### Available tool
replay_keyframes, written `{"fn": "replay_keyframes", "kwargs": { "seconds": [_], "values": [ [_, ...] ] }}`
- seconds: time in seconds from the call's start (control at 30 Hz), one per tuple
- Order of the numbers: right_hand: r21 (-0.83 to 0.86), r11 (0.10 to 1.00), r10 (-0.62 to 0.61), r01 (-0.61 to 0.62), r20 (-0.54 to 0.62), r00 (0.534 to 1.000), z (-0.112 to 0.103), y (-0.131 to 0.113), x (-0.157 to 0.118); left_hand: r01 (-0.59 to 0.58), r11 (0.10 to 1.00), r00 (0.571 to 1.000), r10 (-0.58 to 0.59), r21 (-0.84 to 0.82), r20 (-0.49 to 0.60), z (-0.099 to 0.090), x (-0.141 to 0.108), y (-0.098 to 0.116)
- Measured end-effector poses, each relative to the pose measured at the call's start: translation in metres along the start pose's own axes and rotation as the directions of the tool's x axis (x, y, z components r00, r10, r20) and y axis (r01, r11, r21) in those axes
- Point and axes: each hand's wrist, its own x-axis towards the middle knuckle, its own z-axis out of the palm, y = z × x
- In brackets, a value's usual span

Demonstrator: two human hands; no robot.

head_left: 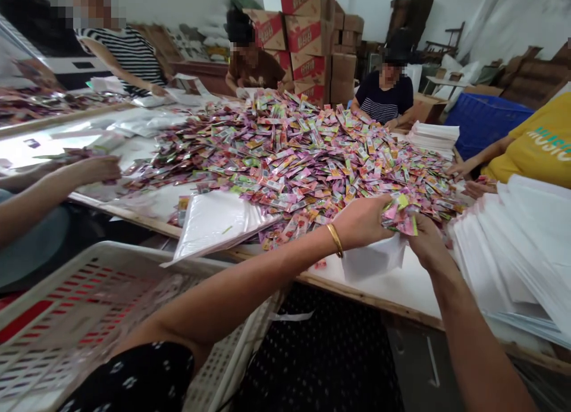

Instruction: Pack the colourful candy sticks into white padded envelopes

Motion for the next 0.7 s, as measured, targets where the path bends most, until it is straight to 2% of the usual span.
{"fn": "replay_keyframes", "kwargs": {
  "seconds": [0.1,0.17,0.2,0.23,0.3,0.4,0.53,0.7],
  "values": [
    [-0.002,1.0,-0.028,0.028,-0.098,0.995,0.001,0.008,-0.001,-0.097,0.979,0.995,0.091,0.179,0.042,-0.015,0.009,0.006],
    [0.015,0.998,-0.056,0.059,-0.188,0.981,0.004,0.011,-0.006,-0.204,0.919,0.971,0.146,0.338,0.189,-0.026,0.019,0.012],
    [0.033,0.997,-0.054,0.063,-0.223,0.973,0.006,0.011,-0.009,-0.265,0.878,0.946,0.158,0.398,0.283,-0.031,0.024,0.014],
    [0.052,0.997,-0.044,0.059,-0.25,0.967,0.008,0.011,-0.012,-0.323,0.839,0.917,0.164,0.438,0.363,-0.035,0.029,0.016],
    [0.083,0.996,-0.018,0.045,-0.307,0.952,0.011,0.009,-0.018,-0.397,0.789,0.875,0.17,0.469,0.454,-0.035,0.035,0.015],
    [0.076,0.996,-0.009,0.04,-0.379,0.925,0.014,0.006,-0.026,-0.356,0.808,0.866,0.096,0.47,0.491,-0.023,0.035,0.005],
    [0.018,0.998,-0.056,0.067,-0.373,0.926,0.016,0.003,-0.034,-0.259,0.844,0.851,-0.031,0.47,0.524,-0.01,0.029,-0.001],
    [0.076,0.996,-0.01,0.047,-0.434,0.901,0.02,0.002,-0.033,-0.25,0.865,0.894,0.034,0.434,0.447,-0.016,0.032,0.01]
  ]
}}
